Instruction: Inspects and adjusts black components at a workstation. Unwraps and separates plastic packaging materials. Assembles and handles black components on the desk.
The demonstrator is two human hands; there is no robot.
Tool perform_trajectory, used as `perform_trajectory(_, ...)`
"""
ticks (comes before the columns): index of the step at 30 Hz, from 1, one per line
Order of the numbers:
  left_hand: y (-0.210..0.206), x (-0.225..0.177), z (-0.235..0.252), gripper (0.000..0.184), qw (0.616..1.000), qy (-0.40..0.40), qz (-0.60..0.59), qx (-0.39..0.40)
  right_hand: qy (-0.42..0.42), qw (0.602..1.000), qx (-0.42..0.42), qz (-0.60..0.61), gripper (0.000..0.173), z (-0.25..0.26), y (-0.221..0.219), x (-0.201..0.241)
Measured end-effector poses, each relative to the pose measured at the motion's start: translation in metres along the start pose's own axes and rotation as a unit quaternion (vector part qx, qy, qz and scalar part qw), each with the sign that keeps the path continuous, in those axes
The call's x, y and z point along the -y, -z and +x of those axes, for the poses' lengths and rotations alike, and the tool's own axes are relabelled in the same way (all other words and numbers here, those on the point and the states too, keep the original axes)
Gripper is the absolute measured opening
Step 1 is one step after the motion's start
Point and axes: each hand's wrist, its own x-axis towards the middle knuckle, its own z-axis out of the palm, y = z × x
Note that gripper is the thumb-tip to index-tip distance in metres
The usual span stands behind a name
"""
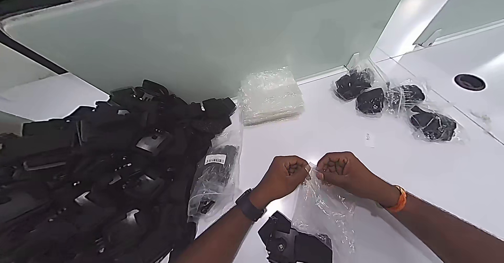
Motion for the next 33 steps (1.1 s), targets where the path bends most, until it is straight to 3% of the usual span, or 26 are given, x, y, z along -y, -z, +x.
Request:
perform_trajectory(17, -0.011, 0.006, 0.004, 0.013, 0.995, -0.029, 0.088, -0.031, 0.077, 0.995, -0.048, -0.031, 0.012, 0.008, -0.006, -0.005)
perform_trajectory(22, -0.010, 0.006, 0.006, 0.013, 0.992, -0.019, 0.096, -0.075, 0.104, 0.991, -0.057, -0.059, 0.010, 0.019, -0.005, -0.007)
perform_trajectory(28, -0.003, 0.008, 0.013, 0.014, 0.986, -0.020, 0.105, -0.130, 0.088, 0.996, -0.004, -0.029, 0.014, 0.042, 0.011, -0.009)
perform_trajectory(33, -0.002, 0.005, 0.013, 0.014, 0.991, 0.000, 0.086, -0.098, 0.080, 0.996, 0.002, -0.026, 0.015, 0.039, 0.012, -0.010)
